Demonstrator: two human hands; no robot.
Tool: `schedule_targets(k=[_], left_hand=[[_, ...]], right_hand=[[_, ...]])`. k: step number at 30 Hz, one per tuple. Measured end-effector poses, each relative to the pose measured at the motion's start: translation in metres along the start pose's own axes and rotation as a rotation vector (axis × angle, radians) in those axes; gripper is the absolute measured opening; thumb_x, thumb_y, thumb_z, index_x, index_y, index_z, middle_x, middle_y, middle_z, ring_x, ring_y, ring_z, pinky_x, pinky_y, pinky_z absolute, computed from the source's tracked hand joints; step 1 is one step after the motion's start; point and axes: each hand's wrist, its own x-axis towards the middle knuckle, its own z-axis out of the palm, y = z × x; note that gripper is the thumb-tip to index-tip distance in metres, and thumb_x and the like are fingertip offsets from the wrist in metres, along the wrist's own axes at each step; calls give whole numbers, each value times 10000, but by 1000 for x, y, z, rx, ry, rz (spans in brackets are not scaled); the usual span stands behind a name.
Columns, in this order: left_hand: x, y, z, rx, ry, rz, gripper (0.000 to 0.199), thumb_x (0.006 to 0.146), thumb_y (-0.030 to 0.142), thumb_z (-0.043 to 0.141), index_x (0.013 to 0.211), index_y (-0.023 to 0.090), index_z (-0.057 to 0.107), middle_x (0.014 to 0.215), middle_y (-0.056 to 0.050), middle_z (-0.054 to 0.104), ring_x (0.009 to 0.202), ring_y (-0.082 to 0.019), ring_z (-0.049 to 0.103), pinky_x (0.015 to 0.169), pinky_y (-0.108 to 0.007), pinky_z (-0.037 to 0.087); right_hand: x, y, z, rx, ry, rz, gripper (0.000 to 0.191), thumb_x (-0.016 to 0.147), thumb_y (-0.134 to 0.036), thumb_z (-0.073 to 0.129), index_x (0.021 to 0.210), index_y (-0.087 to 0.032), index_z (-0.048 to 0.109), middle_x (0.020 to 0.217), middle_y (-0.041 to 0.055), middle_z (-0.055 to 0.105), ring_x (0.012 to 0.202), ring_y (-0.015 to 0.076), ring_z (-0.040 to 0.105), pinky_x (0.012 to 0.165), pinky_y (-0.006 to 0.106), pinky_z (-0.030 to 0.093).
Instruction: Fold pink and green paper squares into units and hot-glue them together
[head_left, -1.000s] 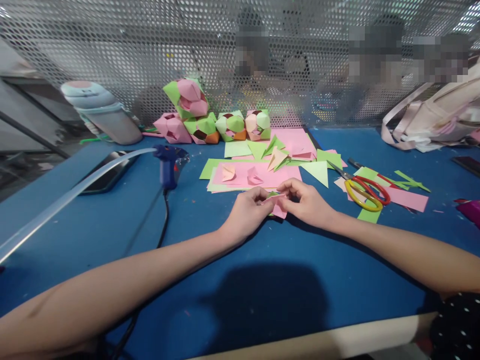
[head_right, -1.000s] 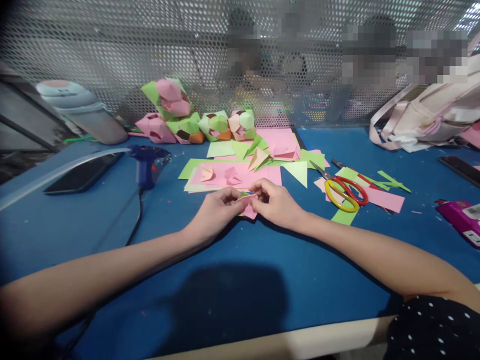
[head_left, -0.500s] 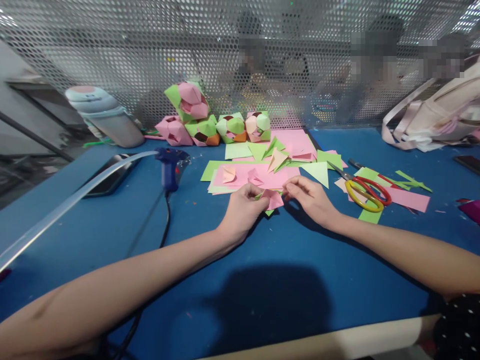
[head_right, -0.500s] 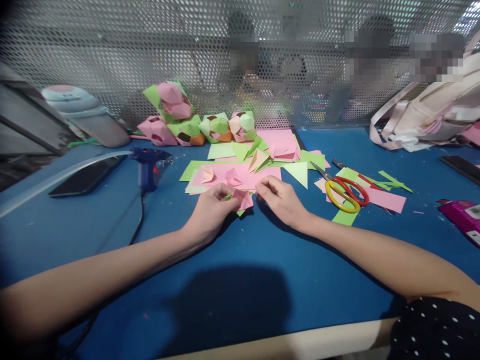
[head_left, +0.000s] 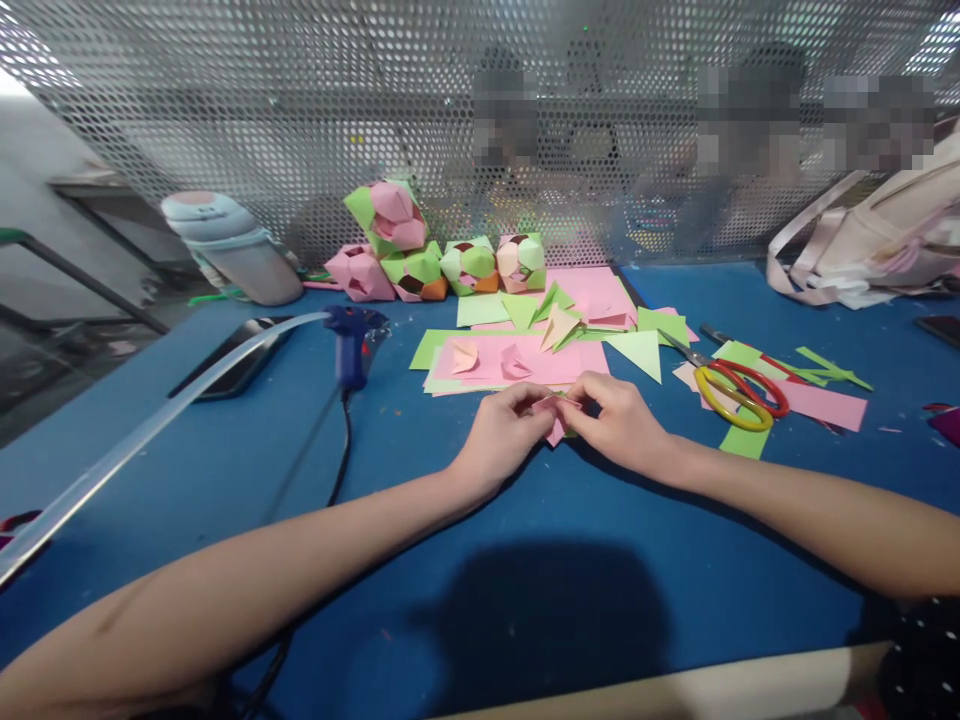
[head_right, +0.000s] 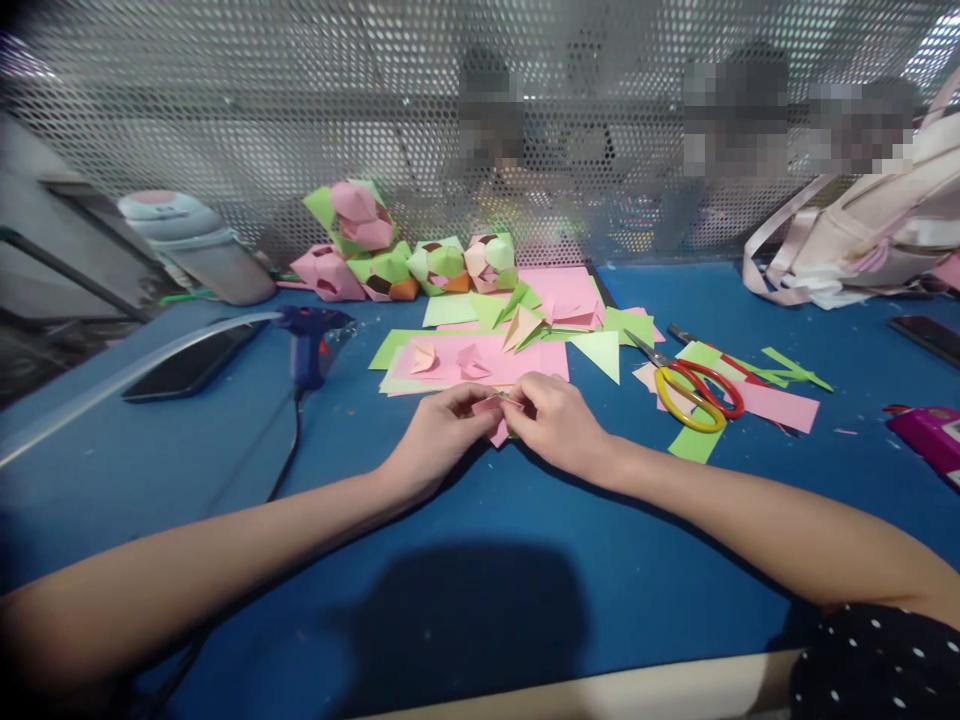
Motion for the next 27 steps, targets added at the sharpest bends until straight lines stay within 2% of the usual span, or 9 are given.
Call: schedule_targets(k=[3,7,18,27], left_hand=[[1,-1,-1,33,12,-19,106,724,231,632,742,127,637,698,-7,622,650,-115,532,632,-233,410],[2,-4,-3,14,56,-52,167,705,287,676,717,133,614,668,2,603,616,-111,508,592,-227,383],[1,-3,-1,-84,71,-68,231,686,312,722,699,137,572,640,17,571,591,-97,483,585,-228,371],[-1,-4,-2,-42,87,-32,169,704,256,692,709,142,568,645,19,566,605,-99,485,606,-231,381]], right_hand=[[0,1,-1,-15,-1,-47,143,858,-207,560,724,-181,516,703,3,578,671,133,519,668,272,393],[-1,3,-2,66,13,29,101,877,-269,562,816,-190,552,766,8,609,715,140,549,681,270,417],[1,1,-2,154,5,73,139,884,-237,545,756,-181,533,706,-9,587,663,121,547,630,255,415],[0,-1,-2,191,-25,82,144,883,-225,533,747,-179,521,708,-7,580,666,124,543,641,262,420]])
